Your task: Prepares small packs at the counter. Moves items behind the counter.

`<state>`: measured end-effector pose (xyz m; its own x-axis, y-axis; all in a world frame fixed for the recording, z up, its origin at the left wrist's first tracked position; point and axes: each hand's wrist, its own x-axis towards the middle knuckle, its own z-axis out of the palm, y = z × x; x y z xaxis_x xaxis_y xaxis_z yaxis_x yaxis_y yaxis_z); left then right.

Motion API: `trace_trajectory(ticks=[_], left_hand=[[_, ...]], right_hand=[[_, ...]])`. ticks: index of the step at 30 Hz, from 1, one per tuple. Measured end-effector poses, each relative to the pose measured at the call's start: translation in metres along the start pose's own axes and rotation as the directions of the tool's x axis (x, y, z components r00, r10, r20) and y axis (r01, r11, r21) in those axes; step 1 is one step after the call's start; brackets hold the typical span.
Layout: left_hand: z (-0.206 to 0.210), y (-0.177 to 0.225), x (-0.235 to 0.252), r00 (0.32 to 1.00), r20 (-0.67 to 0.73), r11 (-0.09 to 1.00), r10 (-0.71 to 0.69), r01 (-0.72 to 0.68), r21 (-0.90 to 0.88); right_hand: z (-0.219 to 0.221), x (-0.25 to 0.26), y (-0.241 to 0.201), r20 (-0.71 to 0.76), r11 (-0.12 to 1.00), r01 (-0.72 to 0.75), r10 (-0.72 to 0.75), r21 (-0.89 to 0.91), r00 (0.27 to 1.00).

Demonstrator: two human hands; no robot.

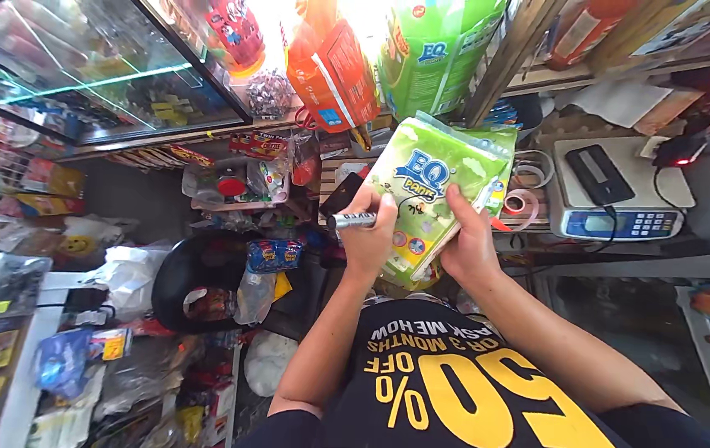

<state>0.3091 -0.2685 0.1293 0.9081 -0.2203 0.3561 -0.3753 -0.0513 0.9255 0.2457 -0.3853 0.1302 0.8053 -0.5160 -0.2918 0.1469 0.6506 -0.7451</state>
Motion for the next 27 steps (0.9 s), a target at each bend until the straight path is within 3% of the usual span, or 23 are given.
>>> trace_trajectory(ticks=[4, 7, 10, 11, 13, 15, 16, 18, 20, 27], left_hand=[[0.018, 0.010, -0.007, 0.998, 0.054, 0.996, 0.034, -0.030, -0.079], [0.006, 0.006, 0.009, 0.999, 0.035, 0.999, -0.004, 0.006, -0.038], [-0.023, -0.001, 0.013, 0.999, -0.045, 0.994, -0.028, 0.023, -0.106], [-0.032, 0.000, 0.013, 0.996, -0.084, 0.992, -0.039, 0.028, -0.126], [-0.041, 0.007, 0.016, 0.987, -0.145, 0.987, -0.064, 0.041, -0.154], [-0.043, 0.011, 0.020, 0.994, -0.104, 0.985, -0.019, 0.000, -0.173], [-0.043, 0.012, 0.021, 0.999, -0.030, 0.983, 0.011, -0.016, -0.181], [-0.038, 0.010, 0.017, 0.994, 0.112, 0.977, -0.018, 0.041, -0.209], [-0.030, 0.006, 0.010, 0.973, 0.190, 0.971, -0.129, 0.162, -0.173], [-0.008, -0.040, -0.020, 0.872, 0.351, 0.930, -0.341, 0.367, -0.009]], right_hand=[[0.001, -0.002, 0.001, 0.006, 1.000, -0.028, 0.028, -0.012, 1.000], [-0.001, -0.004, 0.003, 0.052, 0.998, -0.050, 0.053, -0.049, 0.997], [-0.017, 0.005, 0.003, 0.119, 0.962, -0.010, 0.044, -0.272, 0.992], [-0.027, 0.009, 0.005, 0.173, 0.904, 0.063, 0.013, -0.423, 0.985], [-0.045, 0.016, 0.005, 0.355, 0.628, 0.295, -0.031, -0.720, 0.934], [-0.055, 0.021, 0.009, 0.565, 0.342, 0.528, 0.013, -0.777, 0.825], [-0.058, 0.023, 0.013, 0.630, 0.257, 0.598, 0.058, -0.760, 0.775], [-0.062, 0.025, 0.019, 0.677, 0.169, 0.656, 0.164, -0.736, 0.718], [-0.063, 0.024, 0.022, 0.664, 0.133, 0.654, 0.239, -0.745, 0.708], [-0.061, 0.019, 0.031, 0.597, 0.006, 0.660, 0.431, -0.751, 0.677]])
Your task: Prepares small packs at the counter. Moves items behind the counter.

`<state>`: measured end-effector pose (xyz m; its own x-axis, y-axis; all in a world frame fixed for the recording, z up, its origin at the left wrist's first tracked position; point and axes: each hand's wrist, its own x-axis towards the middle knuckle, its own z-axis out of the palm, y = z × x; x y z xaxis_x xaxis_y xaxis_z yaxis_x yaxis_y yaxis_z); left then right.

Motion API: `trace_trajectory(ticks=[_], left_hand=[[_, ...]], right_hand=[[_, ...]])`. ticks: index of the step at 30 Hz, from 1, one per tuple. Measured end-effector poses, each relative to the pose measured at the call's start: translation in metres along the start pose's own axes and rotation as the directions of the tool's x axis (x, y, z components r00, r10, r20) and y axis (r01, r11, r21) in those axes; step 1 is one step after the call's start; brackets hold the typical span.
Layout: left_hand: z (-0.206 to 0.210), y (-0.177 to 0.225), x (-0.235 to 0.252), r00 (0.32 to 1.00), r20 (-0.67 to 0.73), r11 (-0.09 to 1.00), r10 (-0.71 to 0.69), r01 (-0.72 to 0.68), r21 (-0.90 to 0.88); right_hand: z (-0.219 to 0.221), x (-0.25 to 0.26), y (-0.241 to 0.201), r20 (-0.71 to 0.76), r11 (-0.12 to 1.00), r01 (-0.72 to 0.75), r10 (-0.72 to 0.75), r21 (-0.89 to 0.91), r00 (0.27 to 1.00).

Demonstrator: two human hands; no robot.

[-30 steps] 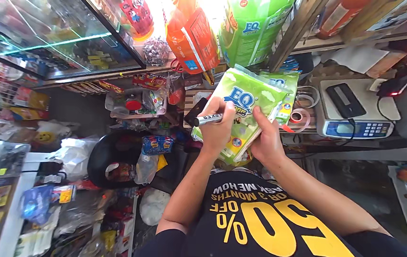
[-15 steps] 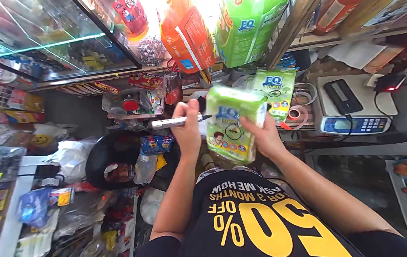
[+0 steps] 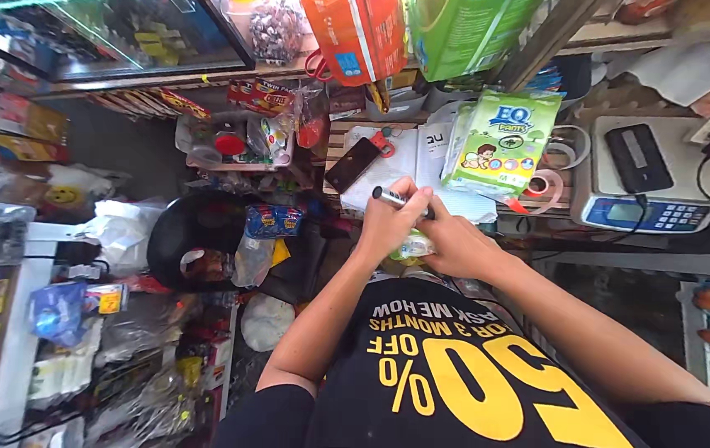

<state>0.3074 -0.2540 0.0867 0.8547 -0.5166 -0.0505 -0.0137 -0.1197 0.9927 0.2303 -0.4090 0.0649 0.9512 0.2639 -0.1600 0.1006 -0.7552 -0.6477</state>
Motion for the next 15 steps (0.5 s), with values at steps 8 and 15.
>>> trace_trajectory(ticks=[8, 15], left_hand=[[0.018, -0.059, -0.040, 0.889, 0.160, 0.880, -0.428, 0.451, -0.149], [0.012, -0.122, -0.048, 0.863, -0.137, 0.861, -0.487, 0.448, -0.240]], right_hand=[[0.027, -0.017, 0.016, 0.380, 0.994, -0.073, 0.098, -0.080, 0.920], [0.015, -0.062, 0.068, 0.135, 0.969, -0.212, 0.195, 0.123, 0.971]])
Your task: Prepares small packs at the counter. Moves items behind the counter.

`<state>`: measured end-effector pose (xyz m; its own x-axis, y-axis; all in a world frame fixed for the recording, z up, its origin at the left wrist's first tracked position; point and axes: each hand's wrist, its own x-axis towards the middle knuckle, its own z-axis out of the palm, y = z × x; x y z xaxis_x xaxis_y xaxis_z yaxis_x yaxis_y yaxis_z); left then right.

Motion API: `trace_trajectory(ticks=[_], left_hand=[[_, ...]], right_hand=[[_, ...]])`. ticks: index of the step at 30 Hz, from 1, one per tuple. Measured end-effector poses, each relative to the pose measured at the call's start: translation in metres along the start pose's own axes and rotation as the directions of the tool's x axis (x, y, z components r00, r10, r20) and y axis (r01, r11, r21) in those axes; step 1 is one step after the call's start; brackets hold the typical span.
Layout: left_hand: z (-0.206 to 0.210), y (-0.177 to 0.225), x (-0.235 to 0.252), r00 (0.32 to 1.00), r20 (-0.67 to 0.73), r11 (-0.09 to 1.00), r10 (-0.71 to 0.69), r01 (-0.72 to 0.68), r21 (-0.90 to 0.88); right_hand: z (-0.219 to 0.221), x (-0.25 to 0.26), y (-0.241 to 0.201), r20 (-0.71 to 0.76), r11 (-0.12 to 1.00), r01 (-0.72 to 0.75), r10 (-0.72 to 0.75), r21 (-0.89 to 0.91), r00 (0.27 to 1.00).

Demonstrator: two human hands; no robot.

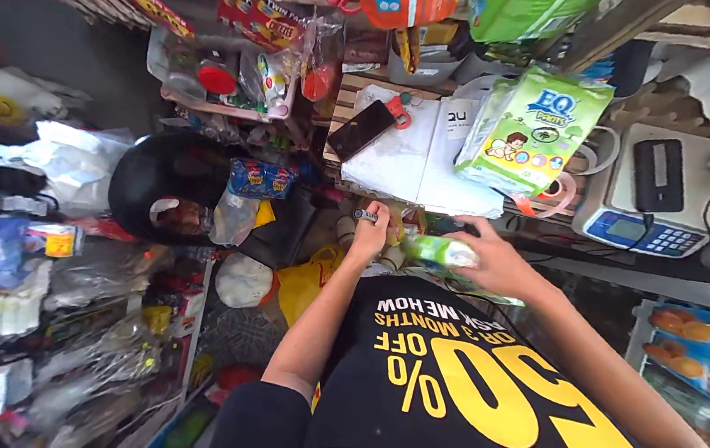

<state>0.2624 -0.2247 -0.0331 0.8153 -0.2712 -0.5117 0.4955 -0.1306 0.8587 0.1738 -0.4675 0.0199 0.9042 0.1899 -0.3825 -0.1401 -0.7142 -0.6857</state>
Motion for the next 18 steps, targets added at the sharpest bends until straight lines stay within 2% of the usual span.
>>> trace_trajectory(ticks=[2, 3, 5, 7, 9, 11, 13, 15, 17, 18], left_hand=[[0.004, -0.011, 0.008, 0.998, -0.032, 0.999, 0.049, -0.049, 0.005], [0.006, -0.013, 0.014, 0.999, -0.030, 0.998, 0.040, -0.038, 0.045], [0.013, -0.002, 0.030, 0.998, 0.002, 0.954, -0.065, 0.062, 0.293], [0.023, 0.021, 0.049, 0.986, 0.000, 0.805, -0.164, 0.134, 0.578], [0.037, 0.038, 0.070, 0.995, -0.018, 0.714, -0.098, 0.083, 0.695], [0.048, 0.054, 0.083, 0.999, 0.013, 0.730, 0.034, -0.034, 0.683], [0.055, 0.061, 0.081, 0.986, 0.048, 0.742, 0.162, -0.153, 0.652], [0.056, 0.046, 0.065, 0.967, 0.052, 0.749, 0.250, -0.227, 0.623], [0.052, 0.001, 0.042, 0.960, 0.028, 0.780, 0.278, -0.243, 0.577], [0.048, -0.030, 0.028, 0.972, 0.024, 0.800, 0.233, -0.205, 0.564]], right_hand=[[-0.007, -0.011, 0.015, -0.173, 0.991, -0.014, 0.037, 0.132, 0.984], [-0.011, -0.016, 0.019, -0.235, 0.971, -0.049, 0.105, 0.235, 0.966], [-0.018, -0.023, 0.021, -0.300, 0.861, -0.113, 0.292, 0.495, 0.908], [-0.024, -0.025, 0.018, -0.312, 0.681, -0.067, 0.418, 0.730, 0.853], [-0.030, -0.024, 0.012, -0.291, 0.533, -0.019, 0.491, 0.846, 0.821], [-0.035, -0.020, 0.008, -0.271, 0.449, 0.002, 0.537, 0.894, 0.799], [-0.036, -0.020, 0.007, -0.264, 0.422, 0.012, 0.543, 0.906, 0.797], [-0.034, -0.021, 0.010, -0.287, 0.458, 0.031, 0.502, 0.889, 0.816], [-0.027, -0.018, 0.014, -0.324, 0.536, 0.036, 0.453, 0.844, 0.831], [-0.023, -0.016, 0.015, -0.345, 0.587, 0.043, 0.414, 0.809, 0.843]])
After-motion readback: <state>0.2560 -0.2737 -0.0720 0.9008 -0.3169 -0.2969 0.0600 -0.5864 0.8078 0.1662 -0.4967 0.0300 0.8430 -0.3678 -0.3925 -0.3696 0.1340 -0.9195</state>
